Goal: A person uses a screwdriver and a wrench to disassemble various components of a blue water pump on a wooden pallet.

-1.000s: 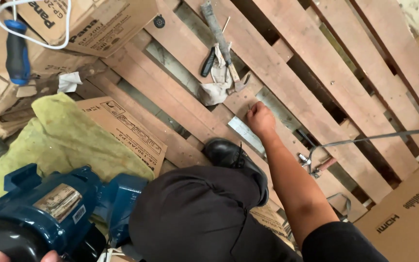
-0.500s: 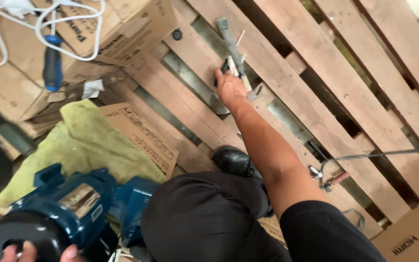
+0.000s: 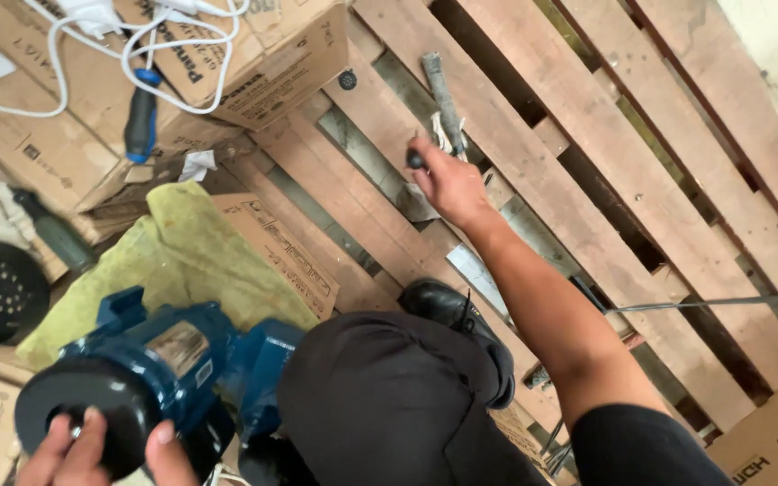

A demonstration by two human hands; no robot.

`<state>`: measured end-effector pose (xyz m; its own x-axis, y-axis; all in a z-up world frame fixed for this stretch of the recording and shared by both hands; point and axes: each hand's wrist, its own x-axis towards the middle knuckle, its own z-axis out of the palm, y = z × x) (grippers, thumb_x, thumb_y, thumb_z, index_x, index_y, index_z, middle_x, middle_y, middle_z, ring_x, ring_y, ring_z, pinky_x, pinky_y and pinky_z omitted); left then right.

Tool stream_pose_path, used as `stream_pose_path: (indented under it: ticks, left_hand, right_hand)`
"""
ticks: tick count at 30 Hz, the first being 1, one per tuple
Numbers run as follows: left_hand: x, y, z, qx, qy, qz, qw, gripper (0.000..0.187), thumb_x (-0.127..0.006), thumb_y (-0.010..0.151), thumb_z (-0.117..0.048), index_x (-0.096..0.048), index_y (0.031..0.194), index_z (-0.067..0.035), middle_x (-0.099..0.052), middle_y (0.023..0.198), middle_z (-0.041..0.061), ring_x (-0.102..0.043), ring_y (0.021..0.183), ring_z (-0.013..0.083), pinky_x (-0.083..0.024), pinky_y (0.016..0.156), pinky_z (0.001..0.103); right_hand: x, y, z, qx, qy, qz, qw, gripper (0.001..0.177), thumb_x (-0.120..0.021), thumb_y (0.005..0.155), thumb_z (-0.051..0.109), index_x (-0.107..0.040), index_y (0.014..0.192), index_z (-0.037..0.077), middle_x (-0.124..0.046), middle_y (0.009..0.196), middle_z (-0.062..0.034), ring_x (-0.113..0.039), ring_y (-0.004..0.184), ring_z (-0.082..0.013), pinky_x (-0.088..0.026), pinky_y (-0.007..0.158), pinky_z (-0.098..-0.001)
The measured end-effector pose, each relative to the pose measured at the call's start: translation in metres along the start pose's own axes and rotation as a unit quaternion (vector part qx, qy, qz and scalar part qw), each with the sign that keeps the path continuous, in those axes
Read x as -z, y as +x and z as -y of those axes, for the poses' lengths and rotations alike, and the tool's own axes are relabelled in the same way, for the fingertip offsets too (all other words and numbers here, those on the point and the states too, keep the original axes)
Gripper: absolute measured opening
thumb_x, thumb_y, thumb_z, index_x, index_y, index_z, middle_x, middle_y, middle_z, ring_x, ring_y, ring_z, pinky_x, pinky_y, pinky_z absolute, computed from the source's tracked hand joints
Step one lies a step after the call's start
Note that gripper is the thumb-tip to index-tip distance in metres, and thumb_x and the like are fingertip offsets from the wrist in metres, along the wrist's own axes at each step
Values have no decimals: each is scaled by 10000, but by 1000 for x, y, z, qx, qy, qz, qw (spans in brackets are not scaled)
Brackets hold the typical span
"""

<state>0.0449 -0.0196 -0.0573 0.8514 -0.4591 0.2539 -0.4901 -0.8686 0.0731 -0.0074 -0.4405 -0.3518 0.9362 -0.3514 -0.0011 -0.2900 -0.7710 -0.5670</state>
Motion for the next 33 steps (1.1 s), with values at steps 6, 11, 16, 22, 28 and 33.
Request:
stream_pose_path:
  ticks: [6, 11, 16, 22, 28, 33]
  left_hand:
    - [15, 8, 1, -47, 11, -27, 998, 528, -768, 1045, -353, -780, 1290, 114, -679, 1343, 320, -650, 1183, 488, -519, 1076, 566]
    - [30, 27, 3, 20, -134, 14, 991, 593, -780, 921, -308, -638, 1370, 52, -622, 1331, 287, -564, 1237, 461, -417, 1111, 528]
    - [11, 6, 11, 80, -197, -52, 976, 787, -670, 924, -545, -483, 1455, 5, -472, 1468, 243, -464, 1352, 435, -349, 1135, 581]
    - [16, 0, 5, 133, -217, 24, 967, 838, -668, 955, -522, -347, 1578, -63, -287, 1650, 204, -289, 1494, 423, -269, 1210, 604]
    - [0, -7, 6, 107, -251, -94, 957, 645, -562, 1015, -464, -524, 1413, 43, -373, 1590, 245, -393, 1444, 444, -363, 1181, 581]
    - [0, -7, 4, 108, -273, -101, 950, 586, -650, 985, -382, -552, 1391, 29, -432, 1538, 217, -395, 1433, 433, -363, 1184, 562]
  right_hand:
    - [103, -8, 67, -32, 152, -265, 952, 244, -582, 1083, 319, -591, 1217, 115, -636, 1102, -66, -618, 1015, -236, -489, 920, -392]
    - [180, -2, 144, 28, 420, -279, 863, 261, -567, 1114, 369, -522, 1183, 122, -669, 1046, -114, -707, 953, -215, -608, 917, -351]
    - [223, -22, 289, 34, 588, -218, 778, 632, -611, 1159, 331, -344, 1712, 183, -563, 1151, -123, -525, 751, -221, -544, 710, -385]
    - [184, -12, 465, 323, 567, -127, 747, 214, -533, 1165, 414, -445, 1243, 235, -474, 910, -156, -398, 601, -209, -401, 485, -317]
    - [137, -1, 486, 328, 537, -99, 771, 204, -425, 1173, 358, -418, 1237, 165, -497, 900, -119, -456, 580, -192, -428, 508, -292]
    - [133, 2, 491, 342, 541, -113, 760, 223, -453, 1168, 383, -410, 1230, 174, -470, 870, -133, -447, 555, -215, -433, 485, -323]
